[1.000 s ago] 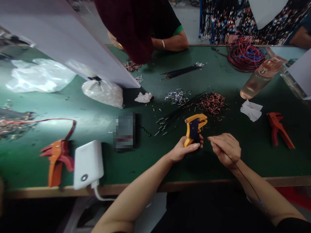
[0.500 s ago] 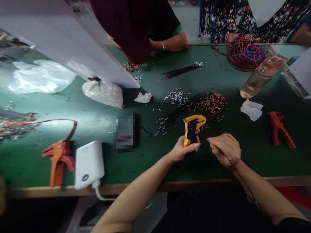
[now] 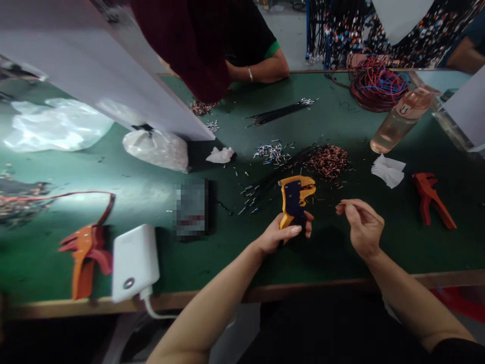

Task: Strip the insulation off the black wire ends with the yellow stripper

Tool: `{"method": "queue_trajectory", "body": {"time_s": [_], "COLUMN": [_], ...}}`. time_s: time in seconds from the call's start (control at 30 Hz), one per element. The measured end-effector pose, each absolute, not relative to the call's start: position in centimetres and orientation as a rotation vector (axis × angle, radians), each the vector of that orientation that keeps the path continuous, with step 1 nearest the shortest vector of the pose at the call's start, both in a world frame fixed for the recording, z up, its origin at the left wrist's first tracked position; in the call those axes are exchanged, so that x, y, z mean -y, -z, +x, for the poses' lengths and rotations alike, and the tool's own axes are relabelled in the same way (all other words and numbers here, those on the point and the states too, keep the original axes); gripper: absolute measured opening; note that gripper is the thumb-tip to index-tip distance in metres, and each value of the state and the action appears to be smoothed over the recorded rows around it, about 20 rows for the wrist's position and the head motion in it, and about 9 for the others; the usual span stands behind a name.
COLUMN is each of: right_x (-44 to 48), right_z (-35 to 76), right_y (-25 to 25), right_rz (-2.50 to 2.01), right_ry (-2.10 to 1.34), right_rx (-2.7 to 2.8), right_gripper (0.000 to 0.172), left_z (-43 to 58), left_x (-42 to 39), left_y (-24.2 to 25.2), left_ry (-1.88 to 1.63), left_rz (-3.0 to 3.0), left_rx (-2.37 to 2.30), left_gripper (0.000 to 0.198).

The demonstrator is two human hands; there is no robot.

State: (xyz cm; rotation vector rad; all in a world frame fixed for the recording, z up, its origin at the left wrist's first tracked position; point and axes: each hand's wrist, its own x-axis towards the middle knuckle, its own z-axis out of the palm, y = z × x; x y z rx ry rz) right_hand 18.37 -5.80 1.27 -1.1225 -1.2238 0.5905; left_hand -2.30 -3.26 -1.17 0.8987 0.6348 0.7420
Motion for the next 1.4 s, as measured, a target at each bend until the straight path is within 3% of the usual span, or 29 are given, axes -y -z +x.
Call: {"method": "queue_trajectory", "body": {"time_s": [0.27, 1.4], "right_x": [4.4, 4.4], "right_z": [18.3, 18.1], "right_y": [-0.4, -0.2], "right_rz": [-1.049, -1.113], "right_ry": [-1.010, -1.059], "right_rx": [0.770, 0.766], "right_gripper": [0.017, 0.023], "left_z": [-2.7, -2.3], "left_x": [3.3, 3.9], "left_y": [1.4, 0.2], "left_ry": [-0.616, -0.470], "left_rz": [0.924, 1.094], "left_rx": [-0.451, -0.684], "left_gripper": [0.057, 0.048]}}
